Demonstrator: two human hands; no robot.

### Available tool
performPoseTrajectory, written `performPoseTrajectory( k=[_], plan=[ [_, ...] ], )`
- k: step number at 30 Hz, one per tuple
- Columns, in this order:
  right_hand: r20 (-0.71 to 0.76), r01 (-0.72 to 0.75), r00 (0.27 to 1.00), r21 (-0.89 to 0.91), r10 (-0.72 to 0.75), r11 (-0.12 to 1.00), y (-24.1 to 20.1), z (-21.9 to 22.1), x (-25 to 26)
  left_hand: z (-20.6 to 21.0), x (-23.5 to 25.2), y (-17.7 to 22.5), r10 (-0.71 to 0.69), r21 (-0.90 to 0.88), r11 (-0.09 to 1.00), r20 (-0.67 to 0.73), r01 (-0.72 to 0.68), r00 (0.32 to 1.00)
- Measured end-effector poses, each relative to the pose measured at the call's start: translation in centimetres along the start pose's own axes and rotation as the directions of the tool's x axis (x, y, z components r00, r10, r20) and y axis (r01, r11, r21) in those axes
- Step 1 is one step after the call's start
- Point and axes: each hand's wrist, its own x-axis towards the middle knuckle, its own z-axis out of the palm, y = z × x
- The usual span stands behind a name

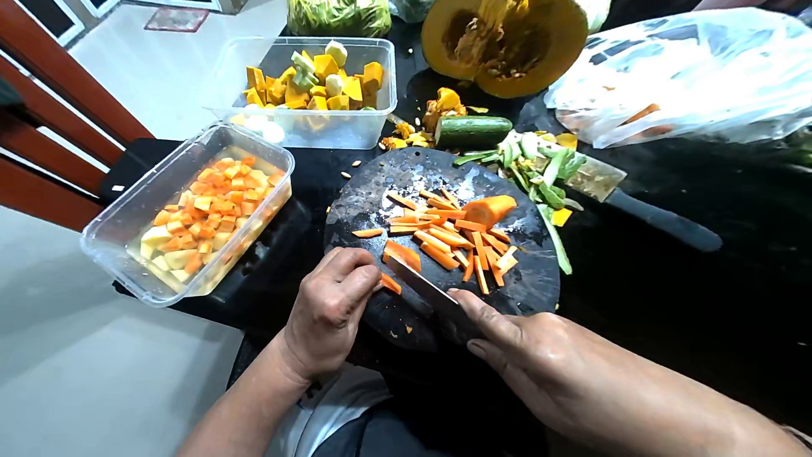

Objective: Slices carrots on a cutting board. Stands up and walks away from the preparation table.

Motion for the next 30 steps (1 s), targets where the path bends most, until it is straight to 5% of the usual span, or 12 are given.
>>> performPoseTrajectory(
  k=[16, 22, 30],
  plan=[
    [0.179, 0.016, 0.984, -0.053, -0.006, 0.998, -0.4, 0.2, 3.1, 0.4, -0.4, -0.5, -0.014, 0.015, 1.000, -0.076, 0.015, 0.997],
    [0.162, -0.062, 0.986, 0.108, 0.044, 0.992, 0.5, -0.5, 0.2, 0.4, -0.3, -0.3, -0.030, 0.060, 0.998, -0.051, 0.033, 0.998],
    [-0.025, -0.076, 0.997, 0.005, 0.076, 0.997, 2.0, -1.8, -3.1, 0.9, 3.6, 0.4, 0.032, 0.124, 0.991, 0.059, -0.039, 0.998]
  ],
)
